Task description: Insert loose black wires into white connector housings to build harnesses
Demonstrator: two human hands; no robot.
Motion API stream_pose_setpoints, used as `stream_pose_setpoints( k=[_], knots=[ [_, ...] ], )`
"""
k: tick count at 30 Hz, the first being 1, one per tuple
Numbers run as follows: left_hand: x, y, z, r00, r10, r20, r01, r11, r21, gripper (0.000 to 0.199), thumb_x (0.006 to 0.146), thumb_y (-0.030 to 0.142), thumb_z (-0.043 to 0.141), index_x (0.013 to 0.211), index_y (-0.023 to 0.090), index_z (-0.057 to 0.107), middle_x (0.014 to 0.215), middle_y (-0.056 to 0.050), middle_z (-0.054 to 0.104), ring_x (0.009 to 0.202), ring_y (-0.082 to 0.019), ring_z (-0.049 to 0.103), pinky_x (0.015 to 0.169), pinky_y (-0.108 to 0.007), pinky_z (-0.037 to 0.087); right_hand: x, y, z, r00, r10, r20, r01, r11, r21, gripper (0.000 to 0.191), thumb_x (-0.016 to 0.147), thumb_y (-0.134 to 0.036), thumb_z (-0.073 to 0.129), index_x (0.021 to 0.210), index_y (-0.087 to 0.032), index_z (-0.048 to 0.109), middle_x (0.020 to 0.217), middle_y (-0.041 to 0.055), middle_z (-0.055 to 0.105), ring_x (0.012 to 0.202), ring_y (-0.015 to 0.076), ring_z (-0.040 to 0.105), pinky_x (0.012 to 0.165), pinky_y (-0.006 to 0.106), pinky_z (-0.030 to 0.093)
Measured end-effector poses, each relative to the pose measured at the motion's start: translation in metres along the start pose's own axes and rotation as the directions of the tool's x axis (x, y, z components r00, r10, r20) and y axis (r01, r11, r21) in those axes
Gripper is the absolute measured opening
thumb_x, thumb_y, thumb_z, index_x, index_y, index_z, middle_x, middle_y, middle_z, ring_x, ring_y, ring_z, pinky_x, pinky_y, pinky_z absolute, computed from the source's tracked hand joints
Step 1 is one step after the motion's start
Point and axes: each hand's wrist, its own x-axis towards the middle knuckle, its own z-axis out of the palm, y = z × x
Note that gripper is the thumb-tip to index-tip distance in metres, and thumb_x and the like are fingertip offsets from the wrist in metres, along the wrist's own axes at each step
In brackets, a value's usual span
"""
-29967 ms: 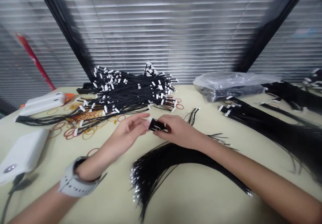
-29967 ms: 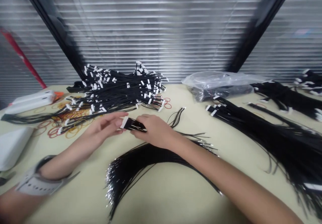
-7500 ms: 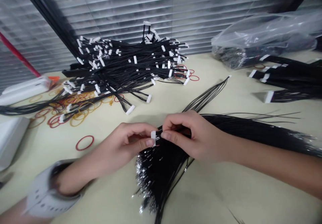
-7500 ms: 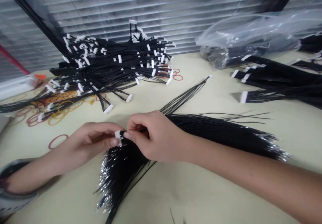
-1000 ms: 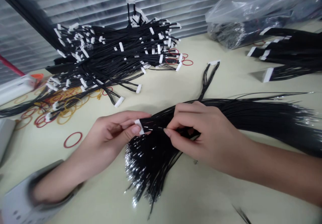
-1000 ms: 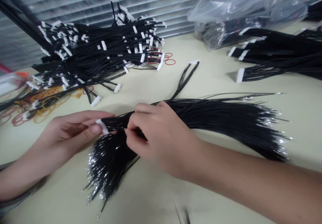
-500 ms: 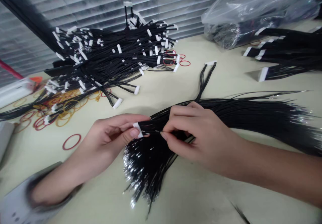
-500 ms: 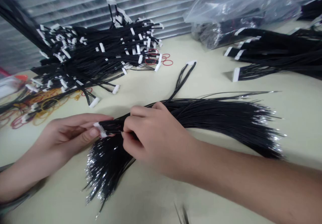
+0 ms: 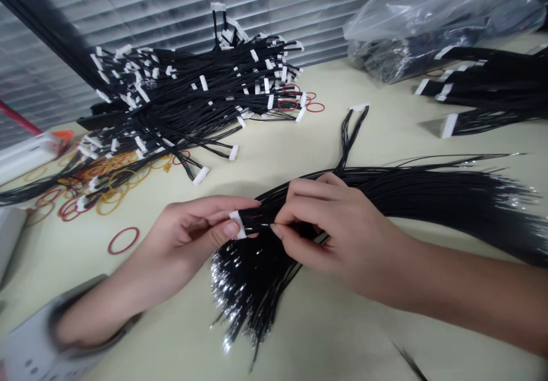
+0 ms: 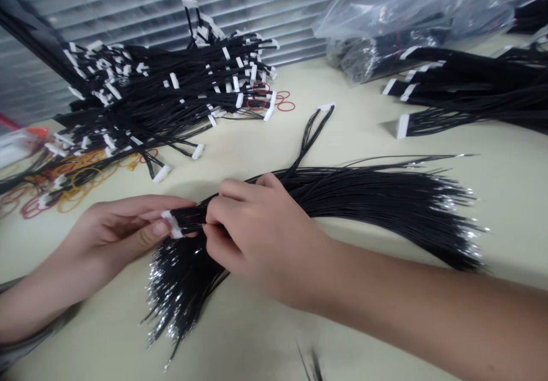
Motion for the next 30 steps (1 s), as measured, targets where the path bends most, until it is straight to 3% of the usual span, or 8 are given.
stream_pose_setpoints(
  k=[18, 30],
  knots=[
    [-0.0015, 0.0040, 0.0060, 0.999, -0.038, -0.031, 0.036, 0.998, -0.055, 0.021, 0.078, 0.025, 0.061, 0.097, 0.032, 0.067, 0.085, 0.005, 0.072, 0.071, -0.007, 0.062, 0.062, -0.008, 0.046, -0.0017, -0.0021, 0.0016, 0.998, 0.055, -0.010, -0.054, 0.996, 0.067, 0.010, 0.076, -0.012, 0.055, 0.067, -0.015, 0.058, 0.064, -0.0062, 0.048, 0.057, 0.0048, 0.042, 0.062, 0.025, 0.026],
    [-0.0052, 0.0042, 0.0098, 0.999, -0.027, -0.040, 0.027, 1.000, 0.000, 0.021, 0.076, 0.021, 0.062, 0.094, 0.032, 0.068, 0.088, 0.006, 0.072, 0.075, -0.010, 0.064, 0.065, -0.012, 0.048, -0.0025, -0.0057, 0.0040, 0.996, 0.034, 0.086, -0.037, 0.999, 0.037, 0.017, 0.083, -0.014, 0.046, 0.069, -0.014, 0.056, 0.068, -0.0034, 0.048, 0.062, 0.0074, 0.043, 0.064, 0.027, 0.025]
  ],
)
